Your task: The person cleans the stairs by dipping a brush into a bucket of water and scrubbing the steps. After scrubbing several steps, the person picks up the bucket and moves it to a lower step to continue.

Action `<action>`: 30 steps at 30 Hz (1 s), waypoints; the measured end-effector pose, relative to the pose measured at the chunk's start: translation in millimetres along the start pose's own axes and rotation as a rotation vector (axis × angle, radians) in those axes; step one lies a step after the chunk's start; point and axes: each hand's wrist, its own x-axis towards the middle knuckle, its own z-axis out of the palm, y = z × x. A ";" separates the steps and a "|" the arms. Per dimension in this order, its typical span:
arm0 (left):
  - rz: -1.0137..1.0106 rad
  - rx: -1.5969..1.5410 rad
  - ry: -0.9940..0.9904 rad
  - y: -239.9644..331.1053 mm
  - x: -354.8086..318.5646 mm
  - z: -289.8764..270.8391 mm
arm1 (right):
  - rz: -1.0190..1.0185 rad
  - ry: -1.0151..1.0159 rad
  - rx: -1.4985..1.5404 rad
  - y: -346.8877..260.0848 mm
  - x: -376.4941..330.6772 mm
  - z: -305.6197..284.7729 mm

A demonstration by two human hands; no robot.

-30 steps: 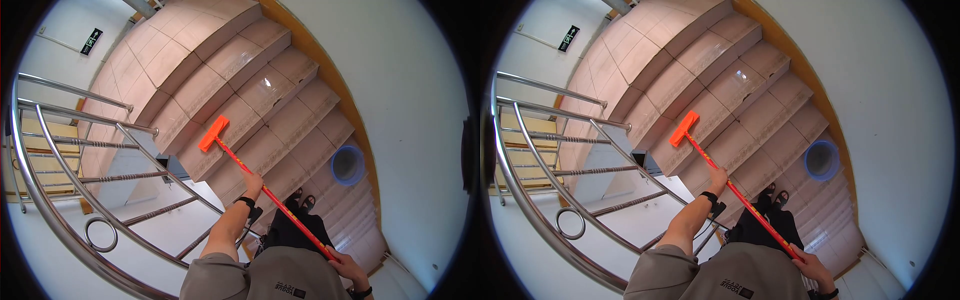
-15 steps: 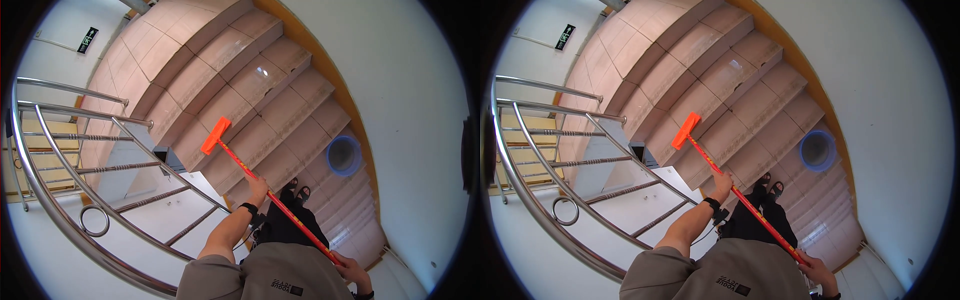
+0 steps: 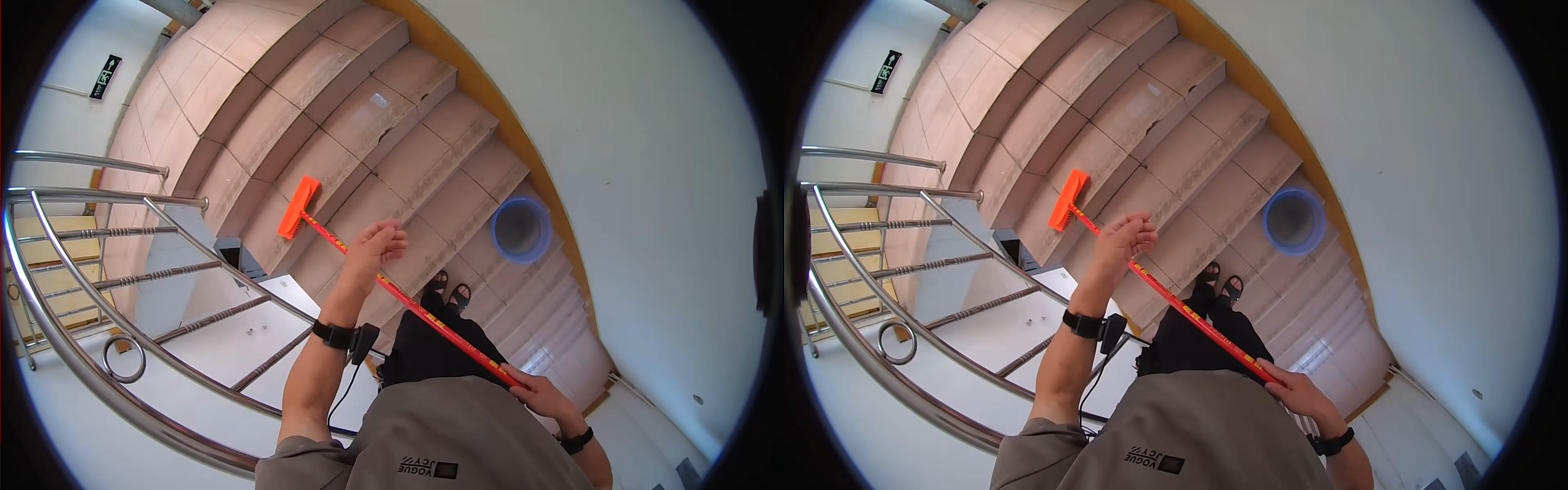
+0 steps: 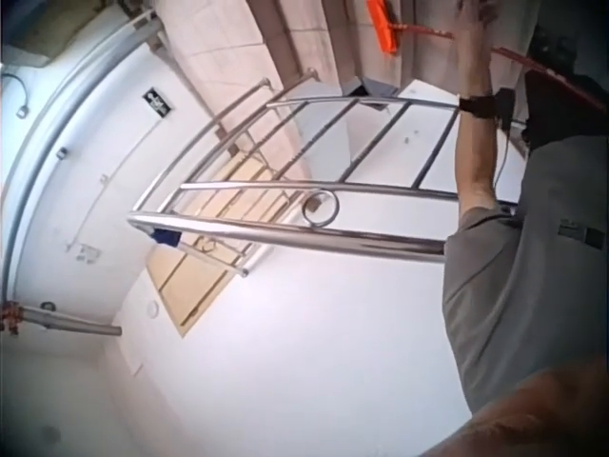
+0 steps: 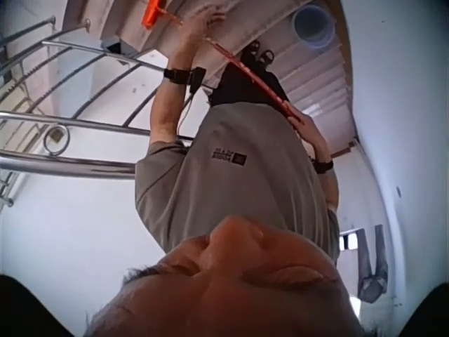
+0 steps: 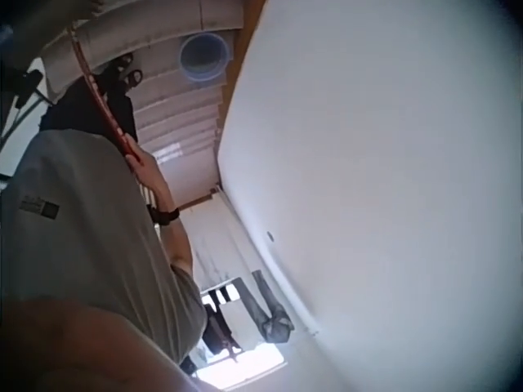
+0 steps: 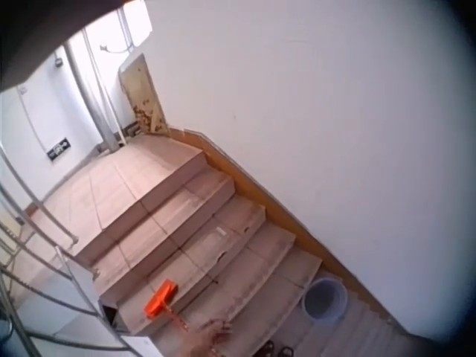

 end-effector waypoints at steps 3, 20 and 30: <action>0.302 -0.166 -0.516 86.2 -73.0 76.4 | -0.108 0.019 -0.004 11.2 7.3 -1.5; 0.823 -0.490 -0.967 138.0 -203.3 170.4 | -0.172 -0.008 0.001 -7.9 57.5 0.7; 0.853 -0.545 -1.065 144.3 -224.2 136.7 | -0.219 0.034 0.079 29.3 52.1 6.9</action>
